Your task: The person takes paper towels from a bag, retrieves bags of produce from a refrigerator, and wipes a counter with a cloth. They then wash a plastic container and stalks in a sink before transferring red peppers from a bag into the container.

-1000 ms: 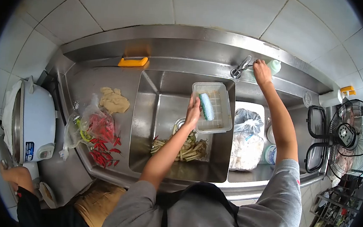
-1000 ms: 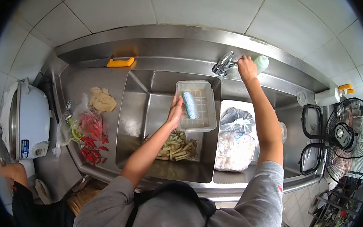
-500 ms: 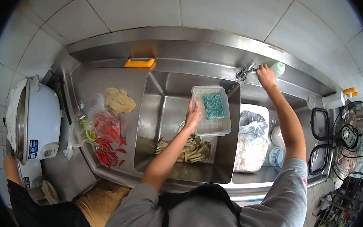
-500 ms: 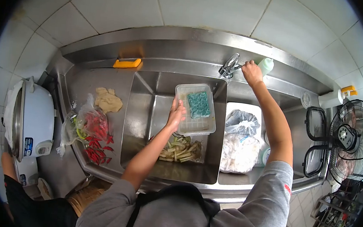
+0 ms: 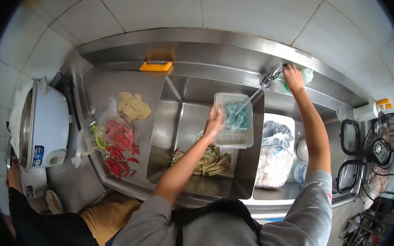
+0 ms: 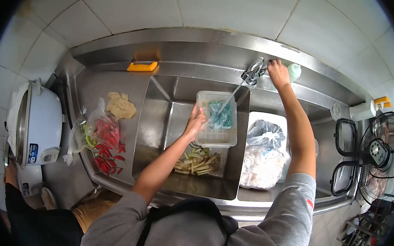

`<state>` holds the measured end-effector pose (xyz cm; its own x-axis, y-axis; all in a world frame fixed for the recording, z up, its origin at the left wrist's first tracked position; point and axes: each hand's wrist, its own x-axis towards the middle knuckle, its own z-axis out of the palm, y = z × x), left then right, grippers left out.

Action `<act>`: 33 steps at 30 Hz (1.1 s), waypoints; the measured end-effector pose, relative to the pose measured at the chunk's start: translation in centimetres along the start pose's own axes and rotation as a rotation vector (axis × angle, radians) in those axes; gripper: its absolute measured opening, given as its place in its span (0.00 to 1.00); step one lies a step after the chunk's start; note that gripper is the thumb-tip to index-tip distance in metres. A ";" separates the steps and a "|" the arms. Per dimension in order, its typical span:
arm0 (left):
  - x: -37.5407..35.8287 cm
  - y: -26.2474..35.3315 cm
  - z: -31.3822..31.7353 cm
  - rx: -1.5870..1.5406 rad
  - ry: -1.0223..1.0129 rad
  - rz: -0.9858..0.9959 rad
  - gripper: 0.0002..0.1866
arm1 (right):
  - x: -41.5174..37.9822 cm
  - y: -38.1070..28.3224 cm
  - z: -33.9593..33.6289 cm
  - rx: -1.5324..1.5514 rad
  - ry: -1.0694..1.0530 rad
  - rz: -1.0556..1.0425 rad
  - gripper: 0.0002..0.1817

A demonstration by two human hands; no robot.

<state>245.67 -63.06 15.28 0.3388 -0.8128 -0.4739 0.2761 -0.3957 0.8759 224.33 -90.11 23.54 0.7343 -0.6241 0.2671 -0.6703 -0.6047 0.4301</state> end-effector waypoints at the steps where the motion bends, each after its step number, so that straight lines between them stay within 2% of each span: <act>1: 0.2 -0.1 0.1 -0.017 -0.005 -0.008 0.27 | 0.2 -0.2 0.1 0.065 0.059 0.086 0.06; 4: 0.0 -1.0 -0.5 -0.032 -0.011 -0.014 0.28 | -2.7 -4.4 -1.9 0.392 0.198 0.413 0.05; 5: 0.4 -1.1 -0.3 -0.054 -0.004 0.005 0.28 | -4.7 -7.8 -0.1 0.537 0.268 0.308 0.08; 6: 1.2 -1.5 -0.1 -0.061 -0.005 0.006 0.28 | -6.5 -11.9 -1.0 0.648 0.119 0.041 0.13; 7: 1.7 -2.5 0.1 -0.042 0.049 0.066 0.28 | -8.3 -16.3 -1.1 0.905 0.124 -0.126 0.18; 8: 2.2 -3.3 0.3 -0.021 0.102 0.129 0.28 | -8.6 -19.7 -5.1 0.790 0.092 -0.081 0.24; 9: 2.5 -4.1 0.9 -0.018 0.095 0.123 0.28 | -8.8 -21.9 -3.5 0.603 -0.037 -0.042 0.25; 10: 3.0 -4.5 1.6 0.063 0.116 0.215 0.28 | -7.5 -22.7 -2.7 0.809 -0.130 0.179 0.21; 11: 3.4 -4.5 2.1 0.142 0.137 0.311 0.29 | -7.1 -24.6 -2.0 0.806 -0.124 0.186 0.21; 12: 2.7 -3.0 2.6 0.174 0.176 0.156 0.27 | -6.6 -26.4 -1.2 0.895 -0.113 0.313 0.19; 13: 2.6 -2.5 2.1 0.181 0.167 0.165 0.27 | -6.5 -27.4 -1.2 0.991 -0.104 0.449 0.17; 15: 2.3 -1.8 0.4 -0.169 0.144 0.081 0.27 | -7.5 -27.6 -1.1 1.295 -0.038 0.202 0.15; 16: 2.4 -2.3 0.0 -0.143 0.161 0.053 0.27 | -6.9 -26.8 0.3 1.270 0.134 0.047 0.17; 17: 1.7 -3.6 -0.4 -0.128 0.162 0.033 0.27 | -7.0 -27.4 1.4 1.285 0.122 0.064 0.17; 19: 3.6 -4.5 0.7 0.044 0.149 0.072 0.28 | -4.0 -25.2 2.3 1.129 -0.063 0.373 0.14; 20: 4.1 -4.3 0.6 0.096 0.179 0.059 0.28 | -3.7 -25.9 2.3 1.120 0.029 0.417 0.13; 21: 4.2 -3.7 0.5 0.098 0.171 0.060 0.28 | -3.9 -26.2 2.2 1.115 0.031 0.425 0.13; 23: 4.3 -2.7 -0.8 0.002 0.099 0.113 0.28 | -4.0 -27.3 2.1 1.847 -0.133 0.978 0.15; 24: 5.6 -3.7 -1.3 0.119 0.170 0.126 0.28 | -4.8 -27.0 2.9 1.774 -0.259 0.968 0.17; 25: 4.8 -3.7 -1.8 0.128 0.178 0.104 0.28 | -5.2 -26.6 3.3 1.501 -0.260 0.777 0.19; 27: 4.9 -2.1 -1.9 0.276 0.146 0.220 0.27 | -6.3 -25.7 1.4 1.030 0.166 0.481 0.24; 29: 4.7 -2.1 -1.8 0.219 0.139 0.112 0.27 | -8.1 -26.8 -0.4 0.973 -0.018 0.113 0.30; 30: 4.6 -2.2 -1.5 0.198 0.079 0.196 0.26 | -8.7 -27.2 -0.8 0.928 -0.119 0.158 0.30; 31: 4.4 -1.9 -1.2 0.175 0.018 0.288 0.26 | -9.0 -27.3 -0.6 0.929 -0.124 0.164 0.30; 32: 5.3 -3.4 -1.1 0.300 0.053 0.427 0.26 | -8.0 -26.9 -0.1 0.986 -0.113 0.307 0.30; 33: 4.6 -3.2 -0.3 0.332 0.075 0.425 0.26 | -6.3 -26.1 1.1 1.034 -0.087 0.447 0.29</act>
<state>246.60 -65.44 10.24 0.4250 -0.9027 -0.0667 -0.1940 -0.1628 0.9674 237.06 -70.91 9.69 0.4237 -0.8950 0.1395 -0.6673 -0.4125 -0.6202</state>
